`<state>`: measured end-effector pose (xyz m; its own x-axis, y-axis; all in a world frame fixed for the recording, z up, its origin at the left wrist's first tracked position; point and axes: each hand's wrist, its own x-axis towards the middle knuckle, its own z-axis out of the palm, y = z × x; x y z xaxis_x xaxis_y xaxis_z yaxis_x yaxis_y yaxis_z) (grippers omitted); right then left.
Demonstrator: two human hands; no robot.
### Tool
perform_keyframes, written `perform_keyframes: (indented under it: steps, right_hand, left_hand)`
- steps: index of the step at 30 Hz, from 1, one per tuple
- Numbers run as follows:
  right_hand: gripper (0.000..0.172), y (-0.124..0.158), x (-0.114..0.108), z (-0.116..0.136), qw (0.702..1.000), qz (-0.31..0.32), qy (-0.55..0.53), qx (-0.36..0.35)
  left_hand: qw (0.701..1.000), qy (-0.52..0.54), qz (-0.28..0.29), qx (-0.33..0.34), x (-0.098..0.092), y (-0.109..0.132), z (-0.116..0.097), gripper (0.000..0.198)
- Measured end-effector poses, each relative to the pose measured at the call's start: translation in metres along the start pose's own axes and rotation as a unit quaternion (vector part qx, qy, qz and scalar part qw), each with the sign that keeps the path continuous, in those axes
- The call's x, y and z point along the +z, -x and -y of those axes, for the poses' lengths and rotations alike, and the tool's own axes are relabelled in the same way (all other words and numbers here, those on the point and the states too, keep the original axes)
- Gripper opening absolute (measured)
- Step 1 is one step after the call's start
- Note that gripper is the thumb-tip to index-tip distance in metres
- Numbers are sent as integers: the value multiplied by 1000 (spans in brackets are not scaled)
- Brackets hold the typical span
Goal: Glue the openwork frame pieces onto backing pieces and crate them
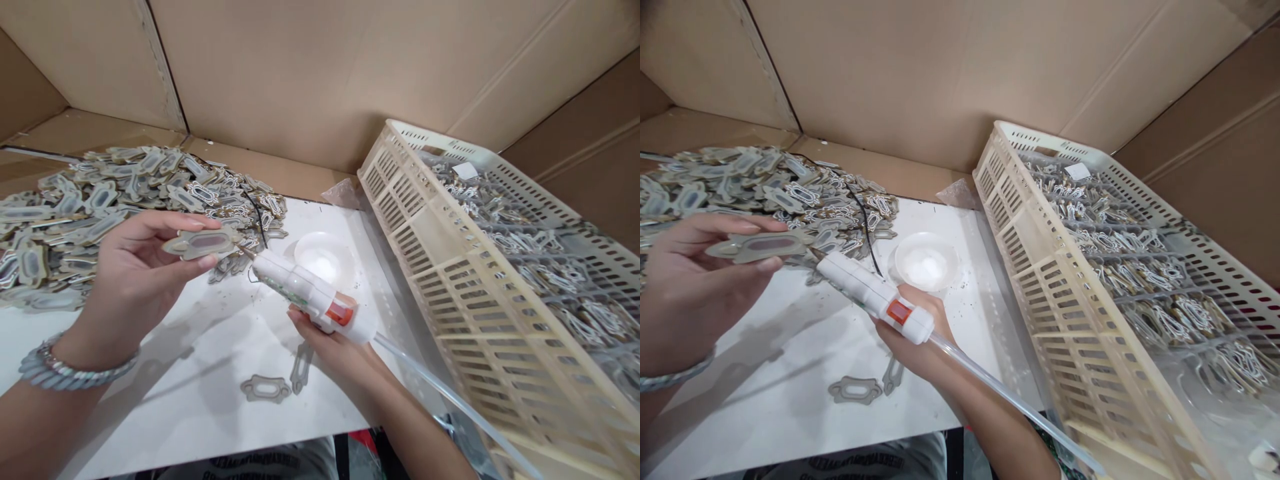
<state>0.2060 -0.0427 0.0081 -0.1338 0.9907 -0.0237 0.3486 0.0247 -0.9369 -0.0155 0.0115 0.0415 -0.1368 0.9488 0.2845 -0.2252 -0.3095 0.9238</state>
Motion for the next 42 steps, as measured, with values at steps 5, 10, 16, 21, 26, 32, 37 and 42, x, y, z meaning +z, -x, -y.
perform_keyframes:
  steps: [5,10,16,21,26,32,37,42]
  right_hand:
    - [24,-1,-1,3,1000,-14,5,10]
    - [25,-5,-6,5,1000,-2,-8,12]
    - [24,-4,-6,6,999,-33,-35,17]
    - [25,-3,-6,6,999,-30,-29,13]
    - [22,-2,-8,4,999,-15,-38,13]
    - [22,-2,-7,5,998,-21,-56,3]
    - [21,-4,-7,3,998,-45,-38,31]
    - [23,-7,-8,1,997,-75,-11,19]
  left_hand:
    - [1000,-4,1,-2,-2,-1,3,38]
    - [999,-48,0,-11,-5,-2,5,40]
    - [965,-255,1,58,-14,-10,22,31]
    - [905,-419,10,72,-25,-16,47,33]
    - [834,-542,39,89,-28,-20,53,26]
    - [798,-588,67,113,-26,-23,48,39]
    - [807,-517,240,155,-15,-1,33,24]
    - [724,-403,559,19,6,37,26,30]
